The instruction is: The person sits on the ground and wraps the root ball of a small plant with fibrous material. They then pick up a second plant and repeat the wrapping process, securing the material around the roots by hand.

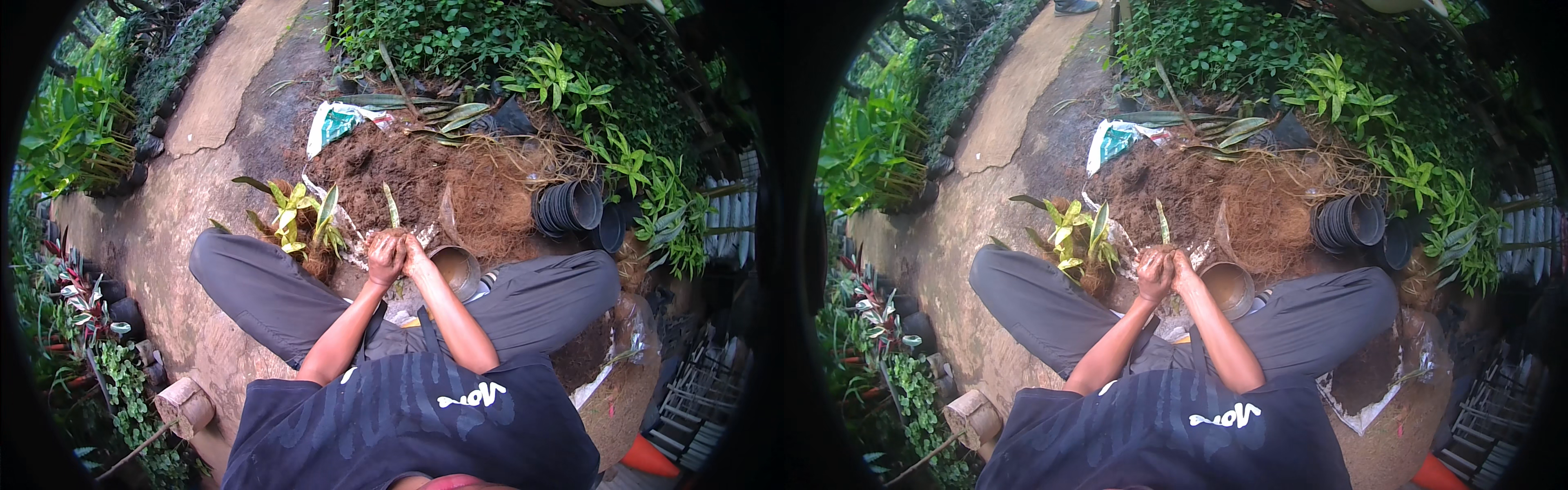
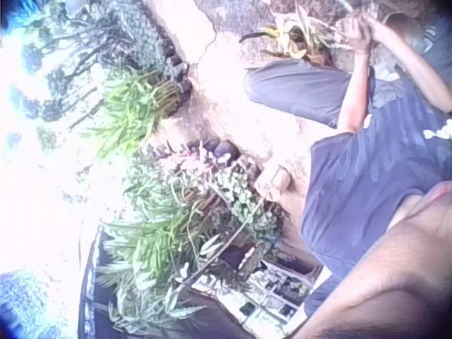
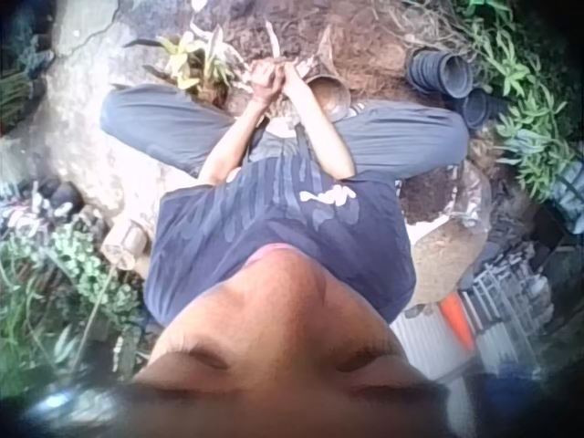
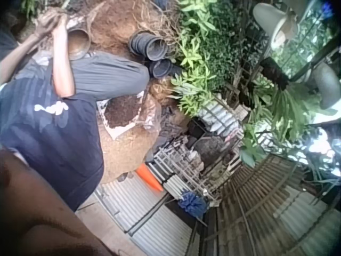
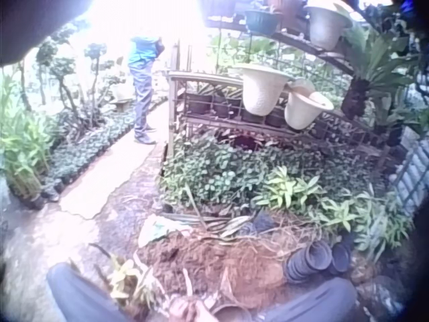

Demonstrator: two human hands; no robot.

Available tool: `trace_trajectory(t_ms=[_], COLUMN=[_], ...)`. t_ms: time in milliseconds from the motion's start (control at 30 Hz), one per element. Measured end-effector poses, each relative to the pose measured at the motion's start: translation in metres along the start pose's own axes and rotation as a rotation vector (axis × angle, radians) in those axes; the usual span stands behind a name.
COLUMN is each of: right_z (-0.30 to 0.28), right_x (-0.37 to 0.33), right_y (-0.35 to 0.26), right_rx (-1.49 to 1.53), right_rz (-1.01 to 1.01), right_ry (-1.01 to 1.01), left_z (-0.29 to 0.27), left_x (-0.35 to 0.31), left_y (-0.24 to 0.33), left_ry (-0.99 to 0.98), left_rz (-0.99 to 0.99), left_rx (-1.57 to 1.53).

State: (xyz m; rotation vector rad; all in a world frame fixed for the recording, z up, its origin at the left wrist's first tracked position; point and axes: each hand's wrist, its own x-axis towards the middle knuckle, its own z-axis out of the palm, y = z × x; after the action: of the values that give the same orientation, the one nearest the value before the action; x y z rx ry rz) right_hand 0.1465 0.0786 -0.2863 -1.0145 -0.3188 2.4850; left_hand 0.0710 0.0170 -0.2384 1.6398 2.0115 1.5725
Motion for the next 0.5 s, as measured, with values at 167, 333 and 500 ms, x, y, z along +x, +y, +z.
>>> trace_trajectory(t_ms=[167, 333, 500], right_z=[0.005, -0.011, 0.003], right_x=[-0.001, 0.014, 0.016], right_y=[0.001, 0.001, -0.004], right_rx=[-0.001, 0.115, 0.198], right_rz=[0.011, 0.069, -0.003], right_ry=[-0.016, -0.050, 0.170], left_z=[-0.003, -0.004, -0.009], left_x=[0.006, 0.007, 0.022], left_y=[0.007, 0.011, 0.019], left_ry=[0.049, -0.068, -0.115], left_rz=[-0.031, -0.116, -0.145], left_rx=[-0.020, 0.031, -0.111])
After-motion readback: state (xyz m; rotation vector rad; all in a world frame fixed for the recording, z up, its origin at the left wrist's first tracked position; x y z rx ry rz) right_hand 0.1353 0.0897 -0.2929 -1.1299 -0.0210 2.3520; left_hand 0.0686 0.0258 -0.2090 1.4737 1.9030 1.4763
